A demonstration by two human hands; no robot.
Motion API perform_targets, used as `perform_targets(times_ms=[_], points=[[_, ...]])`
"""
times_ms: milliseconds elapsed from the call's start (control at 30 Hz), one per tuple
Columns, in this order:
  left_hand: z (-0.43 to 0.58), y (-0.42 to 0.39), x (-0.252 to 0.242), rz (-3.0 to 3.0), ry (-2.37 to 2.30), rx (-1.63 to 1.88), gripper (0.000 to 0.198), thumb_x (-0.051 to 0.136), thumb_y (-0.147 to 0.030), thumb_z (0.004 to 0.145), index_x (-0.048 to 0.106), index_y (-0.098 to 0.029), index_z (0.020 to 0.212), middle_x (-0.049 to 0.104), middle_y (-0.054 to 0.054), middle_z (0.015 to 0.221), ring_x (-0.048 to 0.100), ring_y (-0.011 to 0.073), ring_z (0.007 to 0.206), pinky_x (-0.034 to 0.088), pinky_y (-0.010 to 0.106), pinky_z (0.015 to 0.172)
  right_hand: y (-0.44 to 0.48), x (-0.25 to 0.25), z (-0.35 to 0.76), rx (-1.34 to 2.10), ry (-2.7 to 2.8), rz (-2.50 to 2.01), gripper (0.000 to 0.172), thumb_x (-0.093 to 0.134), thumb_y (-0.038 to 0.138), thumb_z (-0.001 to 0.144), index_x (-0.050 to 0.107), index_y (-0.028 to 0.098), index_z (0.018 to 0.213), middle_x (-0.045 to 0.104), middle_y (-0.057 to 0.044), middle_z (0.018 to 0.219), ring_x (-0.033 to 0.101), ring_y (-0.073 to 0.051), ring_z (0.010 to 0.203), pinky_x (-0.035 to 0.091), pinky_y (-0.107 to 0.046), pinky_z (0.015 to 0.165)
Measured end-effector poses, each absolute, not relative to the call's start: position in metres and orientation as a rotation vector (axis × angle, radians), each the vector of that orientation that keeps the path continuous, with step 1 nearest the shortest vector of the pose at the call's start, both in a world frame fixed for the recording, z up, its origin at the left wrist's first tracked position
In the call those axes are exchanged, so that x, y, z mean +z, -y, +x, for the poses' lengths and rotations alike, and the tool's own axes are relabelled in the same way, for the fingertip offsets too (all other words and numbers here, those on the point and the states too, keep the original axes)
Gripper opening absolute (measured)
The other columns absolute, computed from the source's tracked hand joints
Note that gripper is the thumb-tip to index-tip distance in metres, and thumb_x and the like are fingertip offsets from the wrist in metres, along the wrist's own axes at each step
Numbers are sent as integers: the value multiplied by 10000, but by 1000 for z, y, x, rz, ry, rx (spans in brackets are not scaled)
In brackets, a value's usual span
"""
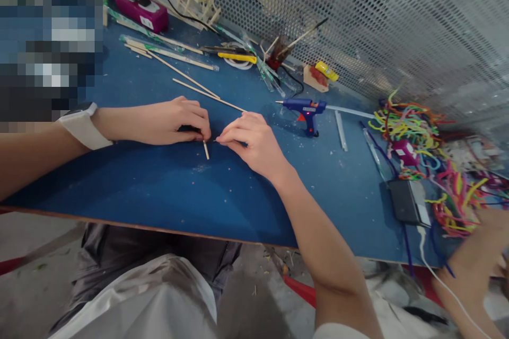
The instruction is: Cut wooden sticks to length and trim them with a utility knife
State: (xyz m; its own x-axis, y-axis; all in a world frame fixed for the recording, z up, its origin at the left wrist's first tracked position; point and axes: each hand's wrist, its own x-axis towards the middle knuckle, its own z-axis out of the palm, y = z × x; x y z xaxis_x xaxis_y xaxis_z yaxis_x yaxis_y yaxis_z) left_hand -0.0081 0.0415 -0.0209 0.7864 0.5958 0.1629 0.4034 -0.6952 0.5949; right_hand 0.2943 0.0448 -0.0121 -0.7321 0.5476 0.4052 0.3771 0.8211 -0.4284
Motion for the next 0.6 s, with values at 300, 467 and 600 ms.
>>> perform_targets(times_ms=[300, 467, 600], points=[[-8, -40, -18, 2435, -741, 474, 272, 566, -389, 1127, 812, -301, 1049, 819, 31, 1115, 696, 249, 1074, 393, 415, 1045, -47, -8, 298, 408, 2488, -671, 95, 830, 314, 1108, 892, 347, 1045, 931, 34, 1078, 875, -244, 1015, 550, -535, 1254], [-9, -40, -19, 2432, -728, 477, 254, 578, -369, 1123, 816, -309, 1059, 823, 28, 1112, 700, 248, 1077, 403, 414, 1056, -46, -8, 297, 356, 2538, -658, 104, 807, 313, 1133, 904, 351, 1135, 933, 21, 1148, 867, -249, 1085, 541, -534, 1259], [-9, -41, -19, 2438, -747, 486, 259, 588, -383, 1134, 816, -303, 1040, 826, 32, 1100, 699, 251, 1075, 424, 414, 1060, -49, -8, 300, 351, 2535, -668, 85, 824, 359, 1124, 908, 363, 1111, 925, 20, 1122, 849, -258, 1059, 549, -549, 1230]])
